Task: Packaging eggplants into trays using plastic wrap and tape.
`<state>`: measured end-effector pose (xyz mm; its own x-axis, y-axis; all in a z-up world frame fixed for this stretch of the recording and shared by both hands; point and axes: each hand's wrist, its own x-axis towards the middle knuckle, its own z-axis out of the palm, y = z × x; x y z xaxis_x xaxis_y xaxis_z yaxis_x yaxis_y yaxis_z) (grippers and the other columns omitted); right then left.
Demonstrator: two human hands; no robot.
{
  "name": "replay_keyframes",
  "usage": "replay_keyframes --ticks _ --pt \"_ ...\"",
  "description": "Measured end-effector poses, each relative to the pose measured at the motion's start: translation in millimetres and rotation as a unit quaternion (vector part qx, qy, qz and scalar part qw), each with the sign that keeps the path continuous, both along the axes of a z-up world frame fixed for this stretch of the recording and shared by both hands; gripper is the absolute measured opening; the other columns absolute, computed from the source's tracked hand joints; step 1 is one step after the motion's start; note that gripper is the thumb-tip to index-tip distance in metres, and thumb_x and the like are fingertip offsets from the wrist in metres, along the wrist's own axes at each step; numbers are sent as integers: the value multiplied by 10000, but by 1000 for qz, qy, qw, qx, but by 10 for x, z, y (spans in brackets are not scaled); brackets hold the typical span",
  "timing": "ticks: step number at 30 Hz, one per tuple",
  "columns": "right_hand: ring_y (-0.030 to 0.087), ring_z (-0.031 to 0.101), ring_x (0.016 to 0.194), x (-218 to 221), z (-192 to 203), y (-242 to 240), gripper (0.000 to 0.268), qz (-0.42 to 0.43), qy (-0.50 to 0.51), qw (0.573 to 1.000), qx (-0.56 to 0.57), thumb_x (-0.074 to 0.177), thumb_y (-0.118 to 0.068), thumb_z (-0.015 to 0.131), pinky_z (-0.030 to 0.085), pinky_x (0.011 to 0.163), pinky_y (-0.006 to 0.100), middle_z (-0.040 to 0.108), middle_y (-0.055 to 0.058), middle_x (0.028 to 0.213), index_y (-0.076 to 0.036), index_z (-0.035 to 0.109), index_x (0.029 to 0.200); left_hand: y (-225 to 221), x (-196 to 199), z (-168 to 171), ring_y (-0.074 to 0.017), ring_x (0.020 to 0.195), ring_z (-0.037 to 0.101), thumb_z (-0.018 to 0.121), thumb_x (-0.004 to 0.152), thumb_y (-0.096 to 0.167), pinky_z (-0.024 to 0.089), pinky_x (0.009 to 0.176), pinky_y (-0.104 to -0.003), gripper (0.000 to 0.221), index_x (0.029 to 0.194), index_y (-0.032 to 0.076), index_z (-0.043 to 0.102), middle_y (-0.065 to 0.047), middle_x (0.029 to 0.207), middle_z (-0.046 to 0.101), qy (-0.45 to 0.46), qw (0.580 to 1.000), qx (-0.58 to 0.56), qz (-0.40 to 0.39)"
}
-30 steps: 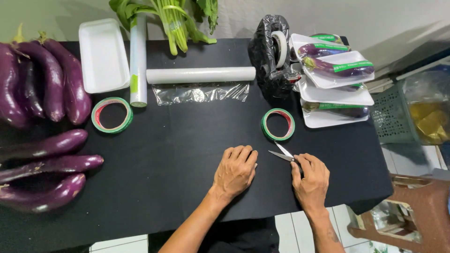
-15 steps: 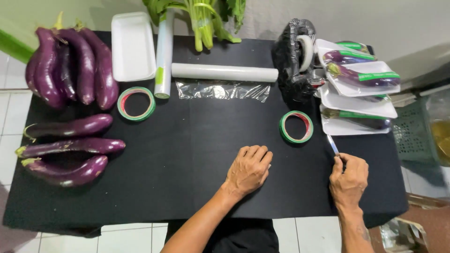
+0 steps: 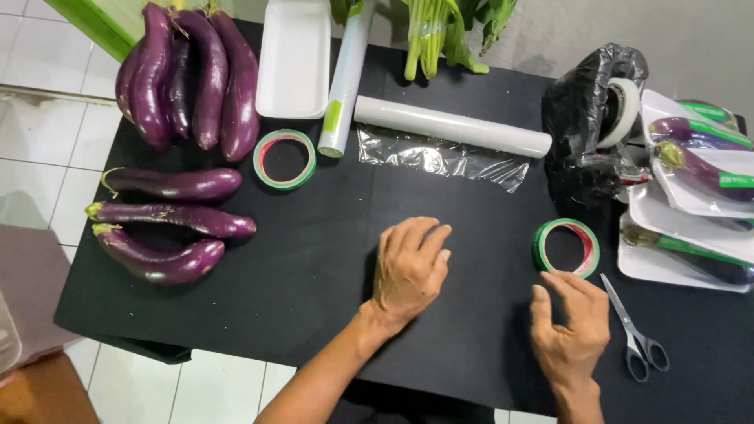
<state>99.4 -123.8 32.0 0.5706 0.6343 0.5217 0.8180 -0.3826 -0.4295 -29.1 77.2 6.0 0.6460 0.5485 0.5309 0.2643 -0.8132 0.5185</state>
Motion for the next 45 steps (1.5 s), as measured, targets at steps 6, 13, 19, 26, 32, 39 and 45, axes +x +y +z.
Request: replay_keyframes --ticks 6,13,19,26,32,39,45 --pt "228 694 883 -32 -379 1154 112 150 -47 987 -42 881 -178 772 543 812 364 698 13 973 -155 740 986 891 -149 -118 -307 1080 606 646 940 185 470 866 -451 325 1249 97 692 -102 1183 638 3 988 63 143" --pt "191 655 832 -45 -664 1558 52 151 5 988 -19 891 -182 770 500 732 325 649 -37 895 -169 734 926 1292 -302 -118 -296 1082 595 655 960 183 469 850 -442 321 1268 103 695 -88 1217 633 18 972 72 221" --pt "211 637 822 -11 -629 1540 25 170 41 984 -14 941 -185 724 491 717 325 637 -7 923 -166 713 954 1842 -336 -111 -302 1069 565 658 968 120 455 813 -439 310 1276 96 684 -68 1187 605 28 963 107 245" --pt "219 637 815 -15 -613 1540 47 173 40 984 -13 924 -189 744 484 716 333 644 -1 931 -158 718 948 2583 -331 -450 -216 1058 575 797 918 170 410 796 -394 146 1058 191 758 24 1027 643 135 939 244 202" --pt "228 637 807 -12 -620 1537 44 179 51 982 -3 922 -180 750 481 706 333 649 6 928 -154 722 943 2657 -327 -220 -196 947 623 717 989 129 432 713 -337 53 944 158 718 23 897 633 66 928 324 171" --pt "231 645 798 12 -632 1527 32 190 64 980 15 919 -183 756 489 698 327 656 -1 909 -166 737 939 1683 -739 351 -200 811 673 718 982 74 506 701 -318 59 980 100 770 -22 930 710 -14 918 374 127" --pt "207 609 829 -32 -520 1540 66 195 46 980 -9 915 -97 764 475 752 364 684 29 964 -98 720 964 556 -1472 300 -130 874 678 665 990 121 446 687 -315 89 957 96 743 -9 960 712 63 944 324 -27"
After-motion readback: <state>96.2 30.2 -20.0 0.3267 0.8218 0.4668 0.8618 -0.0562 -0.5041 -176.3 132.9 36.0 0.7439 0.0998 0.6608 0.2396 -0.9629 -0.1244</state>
